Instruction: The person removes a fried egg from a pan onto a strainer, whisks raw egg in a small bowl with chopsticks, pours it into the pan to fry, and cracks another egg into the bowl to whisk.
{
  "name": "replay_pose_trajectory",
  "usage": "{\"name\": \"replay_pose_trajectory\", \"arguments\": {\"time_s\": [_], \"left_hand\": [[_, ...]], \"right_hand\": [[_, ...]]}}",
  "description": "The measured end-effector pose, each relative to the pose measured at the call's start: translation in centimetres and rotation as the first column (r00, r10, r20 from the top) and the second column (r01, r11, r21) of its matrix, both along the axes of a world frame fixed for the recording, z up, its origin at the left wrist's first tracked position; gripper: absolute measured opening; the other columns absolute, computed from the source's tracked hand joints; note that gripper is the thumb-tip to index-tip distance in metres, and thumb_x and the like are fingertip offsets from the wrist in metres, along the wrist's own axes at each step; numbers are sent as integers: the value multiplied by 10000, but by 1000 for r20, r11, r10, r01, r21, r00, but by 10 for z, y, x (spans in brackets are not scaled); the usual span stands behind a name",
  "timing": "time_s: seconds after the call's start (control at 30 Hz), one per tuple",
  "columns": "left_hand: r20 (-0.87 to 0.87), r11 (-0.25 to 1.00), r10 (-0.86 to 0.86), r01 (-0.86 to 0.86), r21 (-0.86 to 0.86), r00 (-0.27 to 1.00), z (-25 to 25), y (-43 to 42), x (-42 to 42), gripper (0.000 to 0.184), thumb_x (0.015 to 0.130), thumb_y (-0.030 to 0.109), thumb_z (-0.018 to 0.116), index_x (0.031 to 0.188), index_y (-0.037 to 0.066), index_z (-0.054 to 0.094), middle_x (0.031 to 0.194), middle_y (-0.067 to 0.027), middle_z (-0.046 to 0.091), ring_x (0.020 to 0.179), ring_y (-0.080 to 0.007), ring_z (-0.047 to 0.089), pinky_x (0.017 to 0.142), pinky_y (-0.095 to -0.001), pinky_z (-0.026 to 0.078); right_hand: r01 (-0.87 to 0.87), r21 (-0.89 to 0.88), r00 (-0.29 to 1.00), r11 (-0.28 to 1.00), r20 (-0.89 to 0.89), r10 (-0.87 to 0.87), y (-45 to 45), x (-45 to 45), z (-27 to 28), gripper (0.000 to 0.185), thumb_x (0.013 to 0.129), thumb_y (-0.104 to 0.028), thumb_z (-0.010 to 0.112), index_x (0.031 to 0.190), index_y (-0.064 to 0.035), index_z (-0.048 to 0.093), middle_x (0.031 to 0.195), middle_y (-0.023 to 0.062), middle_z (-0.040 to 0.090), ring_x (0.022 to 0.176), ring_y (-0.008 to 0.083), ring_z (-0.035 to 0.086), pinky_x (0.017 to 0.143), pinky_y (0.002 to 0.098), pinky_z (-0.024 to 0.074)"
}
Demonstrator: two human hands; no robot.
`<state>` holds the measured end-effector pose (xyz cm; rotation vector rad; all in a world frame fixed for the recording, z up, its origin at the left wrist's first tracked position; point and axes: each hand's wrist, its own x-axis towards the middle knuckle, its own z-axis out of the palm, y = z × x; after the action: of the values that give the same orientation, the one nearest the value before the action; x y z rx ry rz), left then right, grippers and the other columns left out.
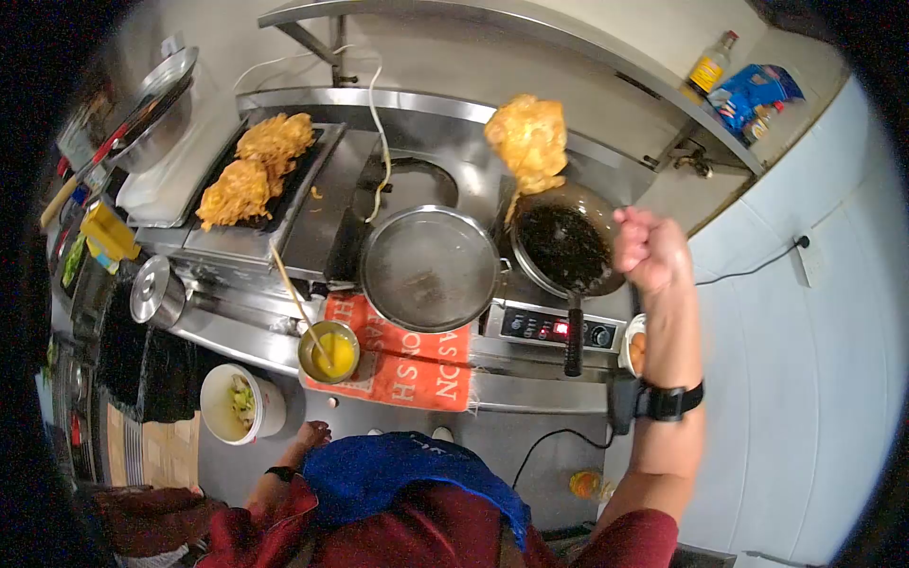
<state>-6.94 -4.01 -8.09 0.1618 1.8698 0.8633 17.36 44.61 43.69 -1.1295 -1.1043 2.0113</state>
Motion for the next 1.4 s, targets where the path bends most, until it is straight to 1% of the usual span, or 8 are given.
{"name": "replay_pose_trajectory", "arguments": {"time_s": [0.17,0.37,0.9,1.1,1.17,1.2,1.3,1.4], "left_hand": [[77,984,147,-154,93,986,-27,-19,-3,192,737,99,551,906,9,575,632,-71,582,540,-154,566,470,-274,444],[-12,986,153,-154,-60,988,34,-34,4,270,702,75,561,960,-6,565,671,-89,592,564,-157,565,490,-281,443],[-66,980,199,-199,12,978,42,-42,-7,335,709,78,560,1028,-22,543,677,-92,597,571,-152,568,489,-270,439],[-87,974,225,-221,56,970,73,-34,-14,345,707,87,564,1031,-29,541,674,-87,593,574,-141,562,495,-259,437],[-110,969,244,-236,76,964,80,-35,-21,346,711,89,562,1036,-28,540,677,-85,593,573,-138,560,503,-257,440],[-126,950,289,-268,163,949,84,-33,-26,338,727,96,551,1041,-28,539,676,-82,590,574,-134,555,515,-254,441],[-213,911,361,-295,288,908,125,-19,-41,319,779,124,511,1051,-42,531,660,-64,567,570,-115,531,541,-234,435],[-209,875,399,-303,378,893,193,20,-46,337,813,171,495,1066,-49,521,645,-41,543,564,-101,510,530,-230,424]], "right_hand": [[-96,-180,992,979,-96,79,-41,-48,-120,133,816,-92,406,796,15,483,493,-34,328,376,65,265,329,209,202],[-82,-436,987,896,88,133,-81,-69,-233,115,832,-95,410,797,-7,474,493,-33,336,371,71,264,348,214,201],[-23,-247,914,969,388,121,-82,-62,-245,125,790,-123,434,729,-16,461,495,23,393,357,126,326,332,278,252],[-174,-116,733,978,648,207,-83,-56,-230,265,815,-292,453,784,-32,493,586,91,509,480,220,496,415,366,383],[-700,430,300,569,901,-312,-79,-48,-224,300,818,-302,482,851,-5,508,652,178,569,637,326,576,582,420,452],[-687,458,229,564,873,-430,-92,-57,-203,297,797,-290,516,913,-16,530,716,172,576,765,355,564,706,422,435],[-578,793,670,192,596,-443,-99,-78,-197,164,785,-194,524,877,-67,570,804,126,567,773,308,569,668,399,448],[-606,794,781,60,607,-145,-134,-135,-199,140,781,-192,527,847,-82,582,791,127,579,737,300,573,647,391,452]]}}
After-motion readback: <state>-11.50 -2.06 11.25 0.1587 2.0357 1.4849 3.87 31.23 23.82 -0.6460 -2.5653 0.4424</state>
